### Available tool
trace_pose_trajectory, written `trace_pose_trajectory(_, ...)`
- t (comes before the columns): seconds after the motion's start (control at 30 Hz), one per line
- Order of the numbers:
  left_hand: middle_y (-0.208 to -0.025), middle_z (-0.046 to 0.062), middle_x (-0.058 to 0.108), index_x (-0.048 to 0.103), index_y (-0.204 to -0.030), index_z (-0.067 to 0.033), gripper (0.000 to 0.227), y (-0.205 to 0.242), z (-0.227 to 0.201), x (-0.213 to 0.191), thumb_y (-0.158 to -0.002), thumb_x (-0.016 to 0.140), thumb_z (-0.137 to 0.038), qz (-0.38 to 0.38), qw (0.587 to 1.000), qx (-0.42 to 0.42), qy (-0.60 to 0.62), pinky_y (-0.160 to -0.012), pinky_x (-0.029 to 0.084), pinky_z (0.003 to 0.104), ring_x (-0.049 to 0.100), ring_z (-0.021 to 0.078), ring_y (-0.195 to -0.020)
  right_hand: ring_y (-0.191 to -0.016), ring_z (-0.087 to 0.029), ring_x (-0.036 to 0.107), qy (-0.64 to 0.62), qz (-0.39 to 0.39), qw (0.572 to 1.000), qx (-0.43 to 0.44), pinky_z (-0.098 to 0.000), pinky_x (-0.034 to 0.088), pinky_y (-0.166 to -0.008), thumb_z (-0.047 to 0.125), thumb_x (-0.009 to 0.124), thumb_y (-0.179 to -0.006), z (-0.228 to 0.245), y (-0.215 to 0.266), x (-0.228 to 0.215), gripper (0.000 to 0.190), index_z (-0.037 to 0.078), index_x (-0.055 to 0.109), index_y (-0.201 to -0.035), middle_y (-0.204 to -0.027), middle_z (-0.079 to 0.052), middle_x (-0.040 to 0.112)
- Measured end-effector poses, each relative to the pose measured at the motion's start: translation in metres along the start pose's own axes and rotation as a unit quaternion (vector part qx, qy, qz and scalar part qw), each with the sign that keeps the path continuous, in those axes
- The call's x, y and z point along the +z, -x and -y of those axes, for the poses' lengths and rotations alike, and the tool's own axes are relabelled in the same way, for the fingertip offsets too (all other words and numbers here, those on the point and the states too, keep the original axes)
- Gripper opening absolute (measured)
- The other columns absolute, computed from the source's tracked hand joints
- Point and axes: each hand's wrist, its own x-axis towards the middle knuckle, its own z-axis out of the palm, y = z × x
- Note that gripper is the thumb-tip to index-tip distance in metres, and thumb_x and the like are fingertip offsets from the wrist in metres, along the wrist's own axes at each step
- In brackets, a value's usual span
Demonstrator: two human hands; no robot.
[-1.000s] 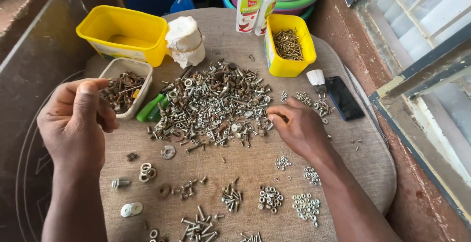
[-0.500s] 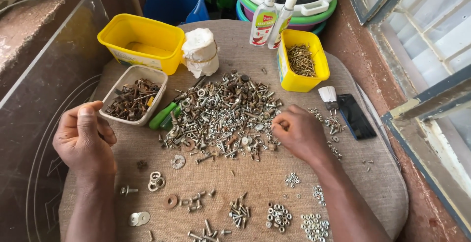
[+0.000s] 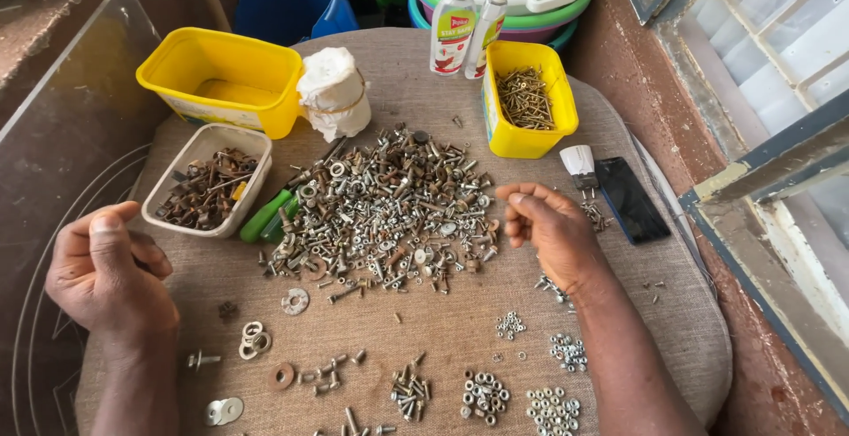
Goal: The person sorts a mixed pile of metal fasteners on a table, separating screws, nuts, and washers into small piles by type and size. They handle items one at a time, occasionally holding several in one hand while continuing to pick and place others.
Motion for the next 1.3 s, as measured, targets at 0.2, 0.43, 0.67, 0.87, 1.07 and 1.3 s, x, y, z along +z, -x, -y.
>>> trace_pose_trajectory(0.2, -0.063, 0.004, 0.05, 0.07, -0.116, -0.0046, 0.022, 0.003, -0.005, 0.003, -0.124, 0.058, -0.022, -0.009, 1.0, 0.011, -0.009, -0.051, 0.037, 0.024, 0.045, 0.0107, -0.051, -0.072, -0.014, 0.056, -0.19, 0.092, 0.975, 0.066, -0.026, 0.035, -0.053, 0.027, 0.061, -0.097, -0.009, -0.005, 0.005, 0.028, 0.008, 0.067, -0.116, -0.092, -0.004, 0.063)
trace_pose_trajectory(0.43, -0.063, 0.004, 0.05, 0.069, -0.116, -0.0043, 0.023, 0.002, -0.008, 0.003, -0.122, 0.057, -0.022, -0.003, 1.0, -0.001, -0.014, -0.051, 0.034, 0.023, 0.046, 0.0105, -0.052, -0.074, -0.011, 0.059, 0.201, 0.08, 0.976, 0.033, -0.0269, 0.042, -0.059, 0.02, 0.065, -0.1, 0.016, 0.01, 0.033, 0.019, 0.011, 0.078, -0.111, -0.097, -0.001, 0.073)
trace_pose_trajectory(0.67, -0.063, 0.005, 0.05, 0.07, -0.115, -0.0022, 0.022, 0.003, -0.011, 0.004, -0.121, 0.054, -0.016, 0.009, 1.0, 0.008, -0.004, -0.053, 0.038, 0.024, 0.046, 0.0114, -0.052, -0.109, -0.02, 0.078, 0.512, 0.024, 0.851, -0.117, -0.0424, 0.054, -0.069, 0.034, 0.078, -0.091, 0.001, 0.002, 0.043, 0.009, 0.027, 0.083, -0.094, -0.094, 0.003, 0.073)
trace_pose_trajectory(0.87, -0.058, 0.004, 0.047, 0.068, -0.113, -0.0029, 0.021, 0.001, -0.009, 0.005, -0.122, 0.055, -0.016, 0.023, 1.0, 0.017, 0.006, -0.051, 0.035, 0.023, 0.044, 0.0096, -0.049, -0.071, -0.016, 0.064, 0.538, 0.018, 0.83, -0.148, -0.0419, 0.051, -0.064, 0.029, 0.074, -0.09, -0.003, -0.001, 0.047, 0.007, 0.025, 0.08, -0.092, -0.088, 0.005, 0.067)
trace_pose_trajectory(1.07, -0.058, 0.003, 0.047, 0.068, -0.113, -0.0039, 0.021, 0.001, -0.012, 0.005, -0.122, 0.055, -0.017, 0.025, 1.0, 0.016, 0.001, -0.052, 0.035, 0.023, 0.045, 0.0095, -0.05, -0.054, -0.011, 0.036, 0.467, 0.057, 0.881, -0.046, -0.0316, 0.037, -0.053, 0.028, 0.078, -0.093, 0.023, 0.015, 0.045, 0.033, 0.021, 0.075, -0.126, -0.06, 0.008, 0.039)
trace_pose_trajectory(1.3, -0.059, 0.004, 0.048, 0.069, -0.113, -0.0034, 0.02, 0.001, -0.009, 0.005, -0.122, 0.057, -0.017, 0.022, 1.0, 0.004, -0.001, -0.052, 0.036, 0.024, 0.045, 0.0102, -0.05, -0.071, -0.016, 0.06, 0.506, 0.076, 0.856, -0.075, -0.0388, 0.057, -0.081, 0.041, 0.069, -0.097, 0.002, 0.003, 0.035, 0.038, 0.024, 0.079, -0.13, -0.072, 0.003, 0.051)
